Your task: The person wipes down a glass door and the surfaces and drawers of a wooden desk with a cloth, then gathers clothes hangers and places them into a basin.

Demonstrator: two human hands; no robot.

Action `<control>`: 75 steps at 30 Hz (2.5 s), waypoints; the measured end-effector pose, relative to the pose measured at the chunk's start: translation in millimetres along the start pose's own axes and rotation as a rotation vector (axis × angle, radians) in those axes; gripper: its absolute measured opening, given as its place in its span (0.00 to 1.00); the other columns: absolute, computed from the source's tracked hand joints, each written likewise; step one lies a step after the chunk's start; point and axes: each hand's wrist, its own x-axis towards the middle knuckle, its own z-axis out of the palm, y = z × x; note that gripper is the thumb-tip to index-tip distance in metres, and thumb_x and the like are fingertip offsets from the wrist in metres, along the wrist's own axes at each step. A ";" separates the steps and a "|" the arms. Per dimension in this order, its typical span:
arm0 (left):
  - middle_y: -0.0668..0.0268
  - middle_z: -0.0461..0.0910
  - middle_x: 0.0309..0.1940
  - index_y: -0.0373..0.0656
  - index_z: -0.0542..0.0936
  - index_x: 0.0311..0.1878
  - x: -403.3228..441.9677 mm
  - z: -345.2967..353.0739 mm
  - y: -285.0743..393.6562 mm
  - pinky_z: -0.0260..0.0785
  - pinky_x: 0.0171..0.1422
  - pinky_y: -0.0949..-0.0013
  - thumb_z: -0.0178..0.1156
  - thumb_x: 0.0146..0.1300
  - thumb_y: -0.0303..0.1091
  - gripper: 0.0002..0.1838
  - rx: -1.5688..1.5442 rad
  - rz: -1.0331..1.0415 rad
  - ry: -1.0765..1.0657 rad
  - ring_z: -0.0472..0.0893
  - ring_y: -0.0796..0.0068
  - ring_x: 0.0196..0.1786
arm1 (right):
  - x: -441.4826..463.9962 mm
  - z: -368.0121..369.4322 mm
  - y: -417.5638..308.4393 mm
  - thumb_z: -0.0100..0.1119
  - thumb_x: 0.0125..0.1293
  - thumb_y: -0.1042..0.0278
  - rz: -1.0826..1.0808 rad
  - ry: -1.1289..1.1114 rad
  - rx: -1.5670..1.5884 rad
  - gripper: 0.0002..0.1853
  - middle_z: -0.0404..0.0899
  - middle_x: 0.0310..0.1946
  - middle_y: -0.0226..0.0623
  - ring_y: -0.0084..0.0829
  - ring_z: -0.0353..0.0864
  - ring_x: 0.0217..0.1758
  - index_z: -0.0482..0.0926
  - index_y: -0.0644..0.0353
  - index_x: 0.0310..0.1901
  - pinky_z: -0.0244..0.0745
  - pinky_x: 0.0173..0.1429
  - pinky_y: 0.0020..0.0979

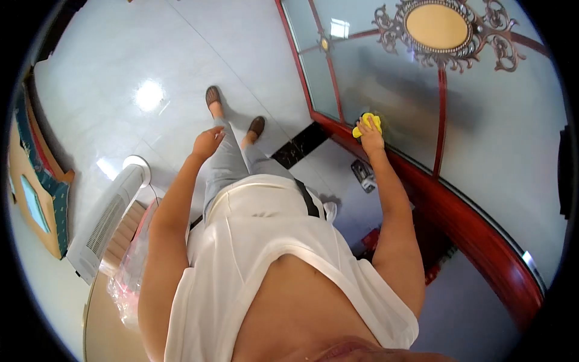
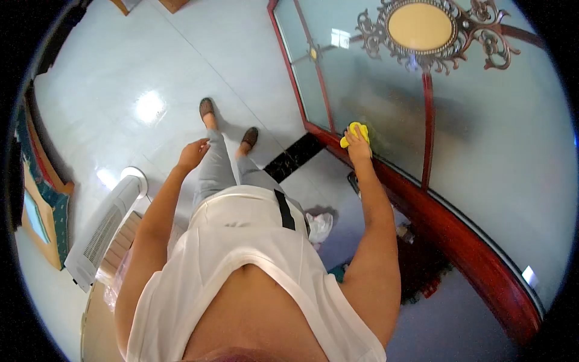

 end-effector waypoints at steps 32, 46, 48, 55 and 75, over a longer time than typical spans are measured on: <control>0.55 0.84 0.43 0.47 0.80 0.56 21.4 -41.7 -26.3 0.75 0.52 0.56 0.55 0.68 0.44 0.18 -0.017 -0.121 0.065 0.83 0.54 0.46 | 14.8 17.5 -9.6 0.45 0.69 0.62 0.015 0.031 0.040 0.28 0.47 0.77 0.25 0.29 0.41 0.81 0.64 0.55 0.71 0.30 0.82 0.45; 0.54 0.84 0.41 0.47 0.79 0.57 34.3 40.5 -5.9 0.75 0.49 0.58 0.56 0.68 0.41 0.17 -0.017 -0.081 -0.082 0.83 0.55 0.43 | 199.1 -111.6 122.4 0.48 0.65 0.66 0.520 0.511 0.031 0.31 0.48 0.77 0.28 0.32 0.43 0.80 0.61 0.57 0.72 0.37 0.81 0.45; 0.53 0.83 0.39 0.49 0.78 0.57 34.0 55.0 -3.4 0.74 0.48 0.51 0.55 0.67 0.44 0.18 -0.051 -0.038 -0.095 0.82 0.49 0.42 | 206.6 -87.2 85.3 0.48 0.67 0.64 0.406 0.358 -0.010 0.34 0.47 0.77 0.27 0.30 0.42 0.80 0.54 0.56 0.74 0.35 0.81 0.44; 0.52 0.83 0.43 0.48 0.78 0.58 28.6 56.6 31.1 0.72 0.55 0.52 0.55 0.67 0.45 0.20 -0.083 -0.109 -0.227 0.81 0.48 0.47 | 133.0 45.1 -67.8 0.37 0.73 0.48 0.078 -0.070 -0.068 0.32 0.43 0.79 0.26 0.34 0.35 0.82 0.52 0.46 0.76 0.23 0.79 0.55; 0.56 0.85 0.41 0.50 0.80 0.56 23.1 -126.4 -37.8 0.74 0.53 0.53 0.53 0.68 0.49 0.20 -0.119 -0.165 0.127 0.82 0.52 0.47 | 69.6 -40.1 3.9 0.52 0.66 0.60 0.148 -0.011 1.445 0.17 0.83 0.42 0.46 0.39 0.80 0.44 0.82 0.61 0.49 0.73 0.52 0.35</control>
